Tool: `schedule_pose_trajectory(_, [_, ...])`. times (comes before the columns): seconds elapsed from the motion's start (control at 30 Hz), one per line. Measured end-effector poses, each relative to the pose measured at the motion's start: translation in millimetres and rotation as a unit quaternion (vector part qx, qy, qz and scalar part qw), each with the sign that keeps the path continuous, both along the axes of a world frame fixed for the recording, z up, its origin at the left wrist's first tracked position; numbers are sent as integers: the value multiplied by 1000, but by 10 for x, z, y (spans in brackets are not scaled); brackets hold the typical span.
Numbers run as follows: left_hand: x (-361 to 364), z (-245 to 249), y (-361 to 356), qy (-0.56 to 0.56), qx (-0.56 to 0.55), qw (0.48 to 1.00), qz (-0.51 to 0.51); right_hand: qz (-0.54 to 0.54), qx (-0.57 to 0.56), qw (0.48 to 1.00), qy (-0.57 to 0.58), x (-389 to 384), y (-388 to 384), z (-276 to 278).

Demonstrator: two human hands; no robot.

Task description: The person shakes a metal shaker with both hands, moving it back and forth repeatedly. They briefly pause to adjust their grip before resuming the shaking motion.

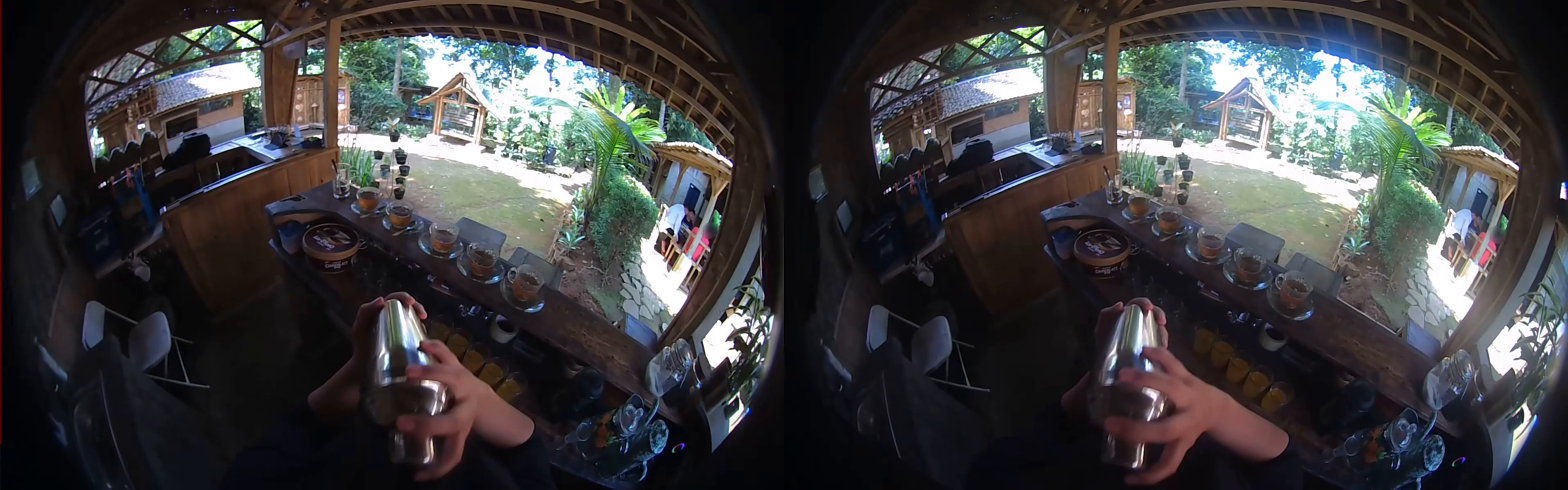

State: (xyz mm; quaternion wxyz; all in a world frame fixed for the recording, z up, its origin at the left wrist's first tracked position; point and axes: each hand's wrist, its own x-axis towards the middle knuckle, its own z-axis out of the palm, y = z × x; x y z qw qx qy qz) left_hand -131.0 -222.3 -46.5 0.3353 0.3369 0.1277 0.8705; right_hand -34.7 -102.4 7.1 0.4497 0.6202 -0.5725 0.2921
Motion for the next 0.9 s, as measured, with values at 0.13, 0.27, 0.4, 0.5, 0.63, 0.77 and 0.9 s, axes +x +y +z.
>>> schedule_pose_trajectory(0.13, [77,-229,276,-226,-157,948,159,-156,-79,963,-205,-373,177,-96])
schedule_pose_trajectory(0.27, [-32,-198,221,-188,-30,971,-145,-166,-67,978,-111,-170,91,167])
schedule_pose_trajectory(0.4, [-174,196,139,74,84,974,-198,-149,128,979,46,425,-242,439])
schedule_pose_trajectory(0.5, [-55,165,61,-133,64,967,-206,-133,69,987,51,59,-210,414])
schedule_pose_trajectory(0.63, [-239,-736,268,-352,36,896,-267,-234,-49,932,-270,-542,106,173])
schedule_pose_trajectory(0.77, [-353,-430,142,-229,-50,933,-273,-261,14,953,-152,-350,-105,459])
schedule_pose_trajectory(0.9, [-374,158,9,-80,53,950,-298,-241,150,958,41,71,-519,495])
